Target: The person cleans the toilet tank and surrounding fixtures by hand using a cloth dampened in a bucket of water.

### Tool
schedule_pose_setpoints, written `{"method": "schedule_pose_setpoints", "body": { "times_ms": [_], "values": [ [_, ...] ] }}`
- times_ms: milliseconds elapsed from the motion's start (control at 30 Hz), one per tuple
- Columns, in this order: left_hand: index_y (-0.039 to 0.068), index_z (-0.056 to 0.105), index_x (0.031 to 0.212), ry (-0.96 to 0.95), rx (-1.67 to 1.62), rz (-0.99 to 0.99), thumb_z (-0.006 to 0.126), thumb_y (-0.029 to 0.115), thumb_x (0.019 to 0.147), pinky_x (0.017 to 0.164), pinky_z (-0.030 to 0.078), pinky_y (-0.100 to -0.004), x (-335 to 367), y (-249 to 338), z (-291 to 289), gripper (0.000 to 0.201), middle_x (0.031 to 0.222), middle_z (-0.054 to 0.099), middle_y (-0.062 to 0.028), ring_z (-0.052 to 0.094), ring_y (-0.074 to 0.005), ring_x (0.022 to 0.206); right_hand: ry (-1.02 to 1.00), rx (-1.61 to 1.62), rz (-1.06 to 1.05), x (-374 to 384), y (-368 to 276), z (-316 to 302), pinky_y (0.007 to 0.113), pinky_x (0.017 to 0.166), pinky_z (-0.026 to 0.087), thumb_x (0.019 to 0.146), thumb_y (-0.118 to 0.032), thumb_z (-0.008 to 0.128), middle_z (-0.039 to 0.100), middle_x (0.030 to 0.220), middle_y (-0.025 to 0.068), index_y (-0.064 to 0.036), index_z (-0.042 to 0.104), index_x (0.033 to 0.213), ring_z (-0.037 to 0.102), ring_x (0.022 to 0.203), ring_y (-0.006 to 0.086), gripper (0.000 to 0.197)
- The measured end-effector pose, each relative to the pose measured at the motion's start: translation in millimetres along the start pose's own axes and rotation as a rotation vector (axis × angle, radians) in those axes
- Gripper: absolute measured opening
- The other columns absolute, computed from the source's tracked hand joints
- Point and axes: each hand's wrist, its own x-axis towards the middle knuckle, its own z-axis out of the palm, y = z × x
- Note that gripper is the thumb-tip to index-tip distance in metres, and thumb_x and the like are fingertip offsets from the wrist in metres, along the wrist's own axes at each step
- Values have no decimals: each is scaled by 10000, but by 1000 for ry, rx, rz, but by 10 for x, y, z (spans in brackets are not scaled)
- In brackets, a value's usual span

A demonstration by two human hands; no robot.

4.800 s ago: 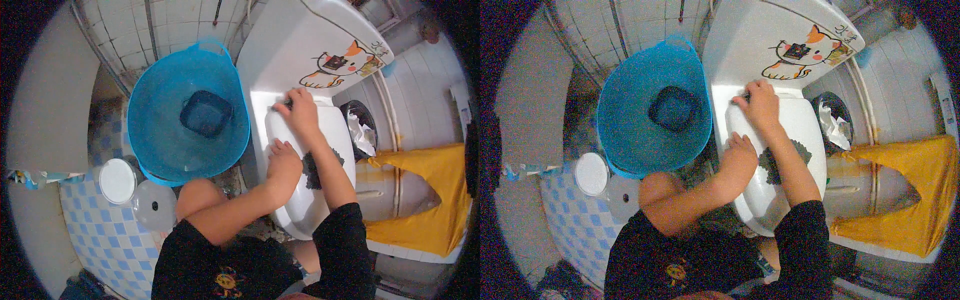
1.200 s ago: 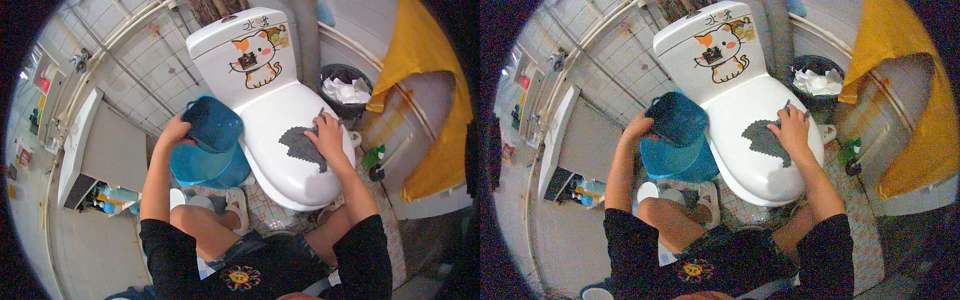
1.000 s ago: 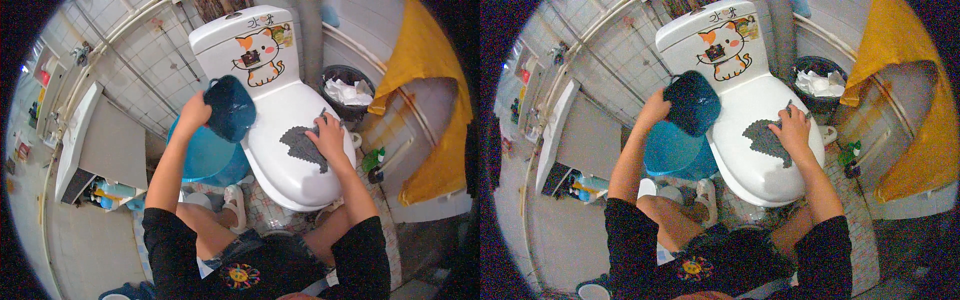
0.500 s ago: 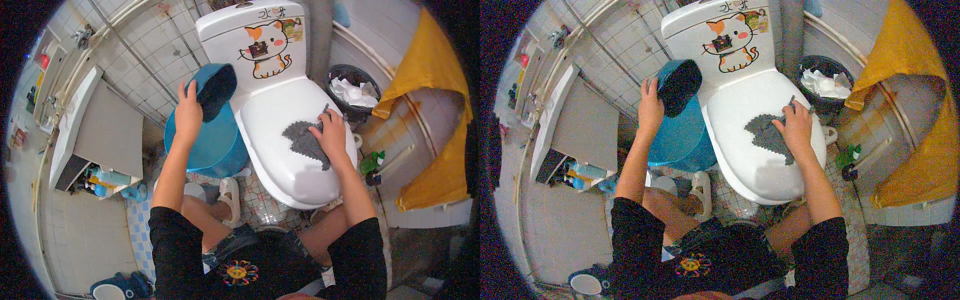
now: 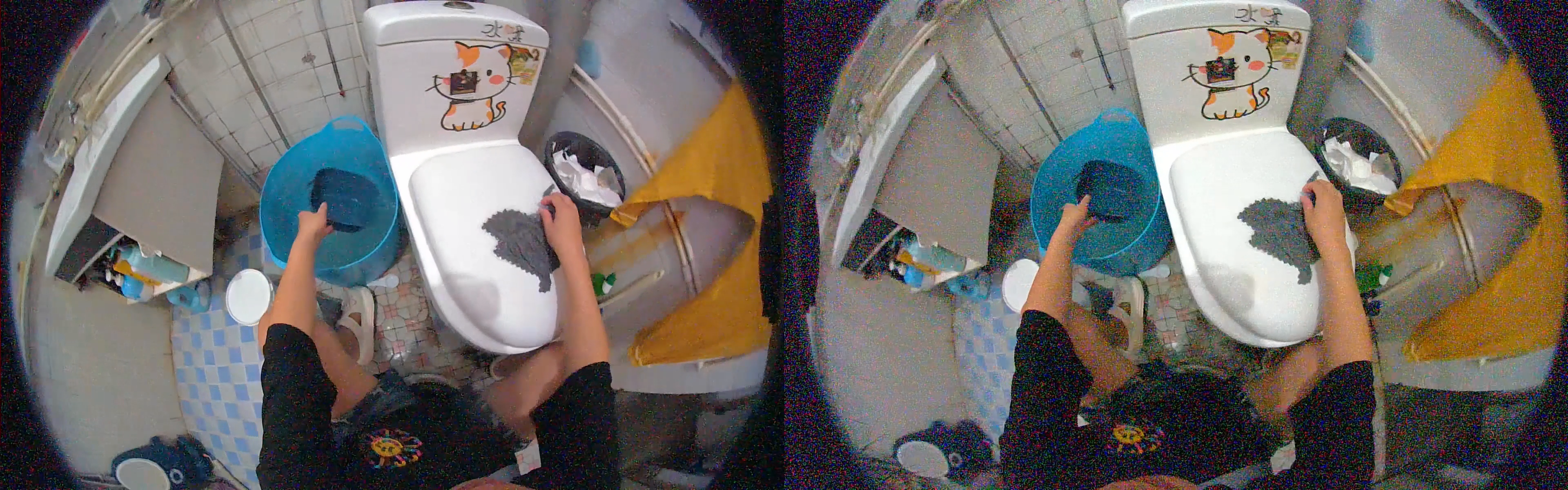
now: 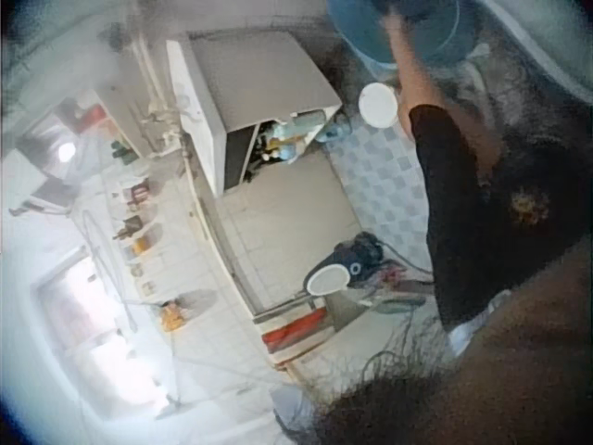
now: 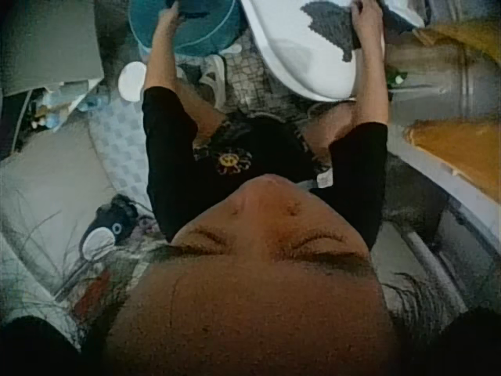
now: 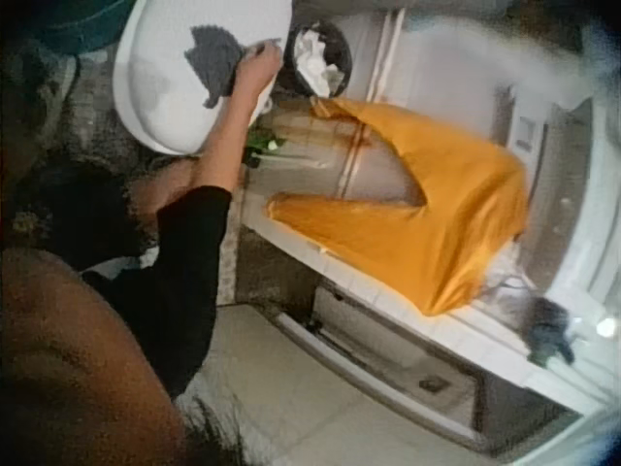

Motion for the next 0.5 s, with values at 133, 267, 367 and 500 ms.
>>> {"method": "schedule_pose_setpoints", "body": {
  "times_ms": [133,267,367,500],
  "values": [
    [-111,425,1288,228,561,364,663,387,826,1048,372,-486,-302,295,481,720,1338,428,-340,426,-472,1242,151,-127,-66,163,-259,-131,432,951,435,818,-88,674,612,1133,182,-20,644,980,559,1067,378,178],
    [-20,611,1106,-10,282,871,614,182,853,954,439,-450,-1159,683,795,323,1142,612,-214,556,-379,1102,163,132,-162,175,-885,79,422,1001,417,828,-118,685,592,1223,180,-25,648,1050,539,1153,361,244],
    [35,565,1247,-396,196,765,572,136,899,977,450,-378,-1714,532,1074,362,1288,557,-182,553,-331,1163,-4,202,-218,14,-1236,437,414,1015,412,826,-110,685,598,1212,179,-32,629,1104,535,1161,359,293],
    [-17,334,1432,-543,230,1008,553,96,883,1168,215,-419,-1954,368,1439,601,1489,318,-254,275,-383,1407,-153,331,-217,-207,-1603,569,421,1058,382,858,-26,585,458,1372,203,-16,491,1275,465,1248,391,427]
  ]
}}
